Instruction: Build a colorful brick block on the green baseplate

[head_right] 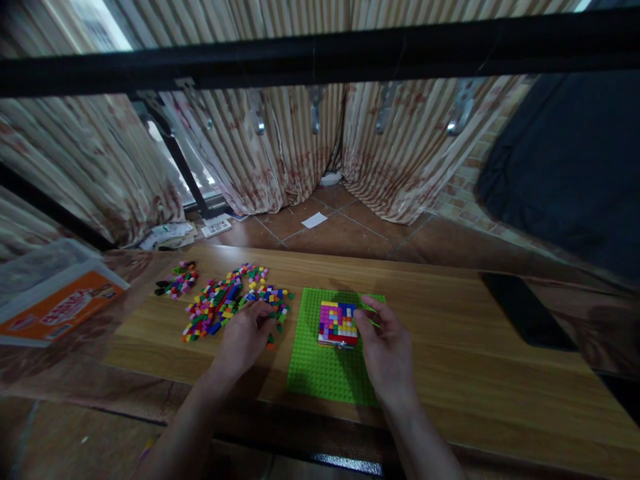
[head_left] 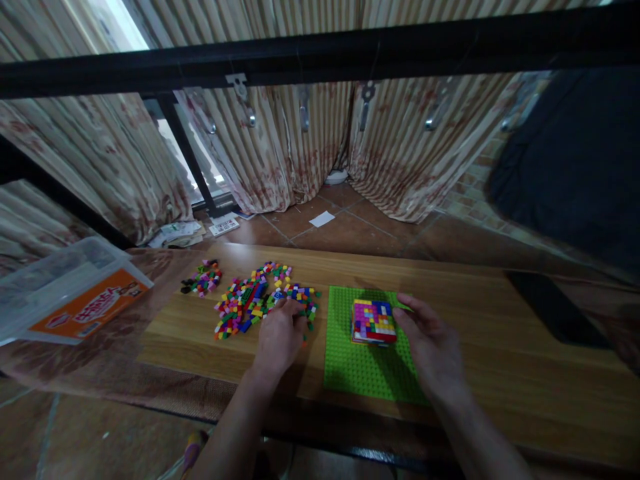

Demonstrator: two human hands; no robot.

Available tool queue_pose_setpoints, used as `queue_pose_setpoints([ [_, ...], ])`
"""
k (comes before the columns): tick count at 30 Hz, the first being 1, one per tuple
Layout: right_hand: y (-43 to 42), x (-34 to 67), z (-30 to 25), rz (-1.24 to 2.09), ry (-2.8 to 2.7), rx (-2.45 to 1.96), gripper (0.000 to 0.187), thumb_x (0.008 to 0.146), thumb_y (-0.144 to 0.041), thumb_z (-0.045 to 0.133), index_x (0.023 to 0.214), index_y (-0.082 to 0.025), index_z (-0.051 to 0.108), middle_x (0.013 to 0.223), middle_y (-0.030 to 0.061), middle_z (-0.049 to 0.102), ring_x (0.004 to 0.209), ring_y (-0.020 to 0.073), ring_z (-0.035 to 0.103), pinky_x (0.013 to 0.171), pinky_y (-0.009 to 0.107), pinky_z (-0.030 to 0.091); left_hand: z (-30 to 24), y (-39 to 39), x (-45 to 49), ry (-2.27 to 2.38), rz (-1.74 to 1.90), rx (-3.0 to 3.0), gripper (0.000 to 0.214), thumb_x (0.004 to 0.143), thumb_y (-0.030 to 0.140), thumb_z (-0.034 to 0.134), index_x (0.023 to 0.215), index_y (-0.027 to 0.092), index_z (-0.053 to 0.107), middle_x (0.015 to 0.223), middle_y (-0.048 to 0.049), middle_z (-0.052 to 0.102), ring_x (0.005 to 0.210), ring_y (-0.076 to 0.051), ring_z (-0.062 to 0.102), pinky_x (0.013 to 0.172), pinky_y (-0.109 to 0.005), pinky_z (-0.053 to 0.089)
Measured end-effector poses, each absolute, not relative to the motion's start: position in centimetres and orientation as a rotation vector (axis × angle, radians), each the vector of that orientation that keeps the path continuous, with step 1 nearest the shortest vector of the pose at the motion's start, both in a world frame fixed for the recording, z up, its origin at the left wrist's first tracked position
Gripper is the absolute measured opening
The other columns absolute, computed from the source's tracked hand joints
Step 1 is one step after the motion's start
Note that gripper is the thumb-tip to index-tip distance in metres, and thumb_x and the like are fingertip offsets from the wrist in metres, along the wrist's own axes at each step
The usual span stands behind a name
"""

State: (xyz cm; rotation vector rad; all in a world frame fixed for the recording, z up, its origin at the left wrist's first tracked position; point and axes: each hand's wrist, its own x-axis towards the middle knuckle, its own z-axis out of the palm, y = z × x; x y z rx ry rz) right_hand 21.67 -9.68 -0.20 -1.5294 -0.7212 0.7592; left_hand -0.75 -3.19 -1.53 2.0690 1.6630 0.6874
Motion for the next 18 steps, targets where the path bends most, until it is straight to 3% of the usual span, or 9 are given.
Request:
queue_pose_setpoints([
  [8, -9.7, 21.3, -0.2, 0.748, -0.748, -1.451, 0.032, 0.069, -0.044, 0.072, 0.091, -0.021, 0.072, 0.083, 0.0049, 0.075, 0.074, 0.022, 0.069, 0.07, 0.04, 0.057, -0.4, -5.5, 2.5, 0.997, 0.966, 1.525, 0.012, 0.079, 0.022, 0.061, 0.089, 0.017, 0.064, 0.081, -0.002, 0.066, 0.075, -0.014, 0.06, 0.07, -0.025, 0.048],
  [18, -9.9, 21.3, 0.5, 0.82, -0.736, -1.448, 0.023, 0.072, -0.038, 0.07, 0.087, -0.021, 0.072, 0.085, 0.0032, 0.074, 0.08, 0.0201, 0.067, 0.077, 0.035, 0.055, -1.1, -6.8, 4.2, 1.016, 0.911, 1.57, 0.012, 0.082, 0.02, 0.06, 0.094, 0.018, 0.064, 0.089, -0.0027, 0.067, 0.082, -0.015, 0.061, 0.076, -0.026, 0.047],
])
